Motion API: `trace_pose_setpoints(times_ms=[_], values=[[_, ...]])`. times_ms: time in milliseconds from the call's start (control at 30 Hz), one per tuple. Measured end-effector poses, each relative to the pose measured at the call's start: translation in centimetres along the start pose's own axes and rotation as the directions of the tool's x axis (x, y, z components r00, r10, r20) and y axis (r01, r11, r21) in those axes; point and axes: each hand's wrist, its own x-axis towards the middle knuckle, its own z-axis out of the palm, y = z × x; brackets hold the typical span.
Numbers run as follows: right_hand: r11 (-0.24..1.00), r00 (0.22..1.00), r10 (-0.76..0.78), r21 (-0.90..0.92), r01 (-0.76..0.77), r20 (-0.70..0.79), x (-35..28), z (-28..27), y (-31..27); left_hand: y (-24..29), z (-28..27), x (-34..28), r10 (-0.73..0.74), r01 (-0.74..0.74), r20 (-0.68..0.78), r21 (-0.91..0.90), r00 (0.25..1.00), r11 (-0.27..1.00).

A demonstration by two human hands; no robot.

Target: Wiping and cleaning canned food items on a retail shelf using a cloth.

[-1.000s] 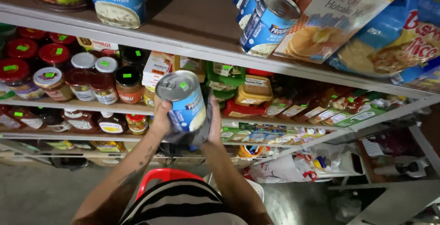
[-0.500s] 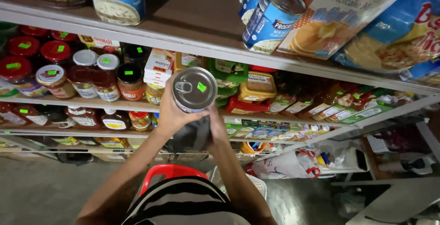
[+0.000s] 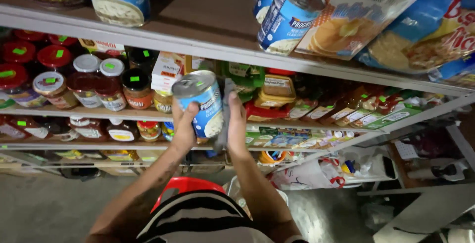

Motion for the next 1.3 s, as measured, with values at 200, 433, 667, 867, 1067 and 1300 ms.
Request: trace_pose_setpoints(times_ms=[200,433,667,867,1067,1300], values=[[0.648,0.857,0.507,0.617,-0.446,0.087,-3.7,3.5,-2.7,-1.7,-0.1,2.1,0.450,-0.448,-0.020,0.075,0.893,0.891],[0.405,0.844,0.533,0.858,-0.315,0.059,-0.7,2.5,0.1,-3.2,0.0,0.9,0.235,-0.255,-0.141,-0.152,0.962,0.955],[0.713,0.946,0.324,0.665,-0.223,-0.031,-4.6,-1.1,3.7,2.3,-0.1,2.0,0.276,-0.275,-0.081,0.023,0.958,0.961],[0.972,0.919,0.225,-0.011,-0.234,0.323,0.1,-6.1,-8.9,5.4,2.2,1.9,0.255,-0.331,0.304,0.229,0.918,0.916],[0.941,0.970,-0.243,-0.239,0.238,0.010,3.2,-10.0,-10.7,15.1,17.2,4.3,0.337,-0.637,0.626,0.344,0.703,0.689],[0.586,0.879,-0.468,-0.777,0.232,-0.090,13.8,-15.8,-14.7,15.2,23.1,11.2,0.374,-0.720,0.627,0.493,0.684,0.489]])
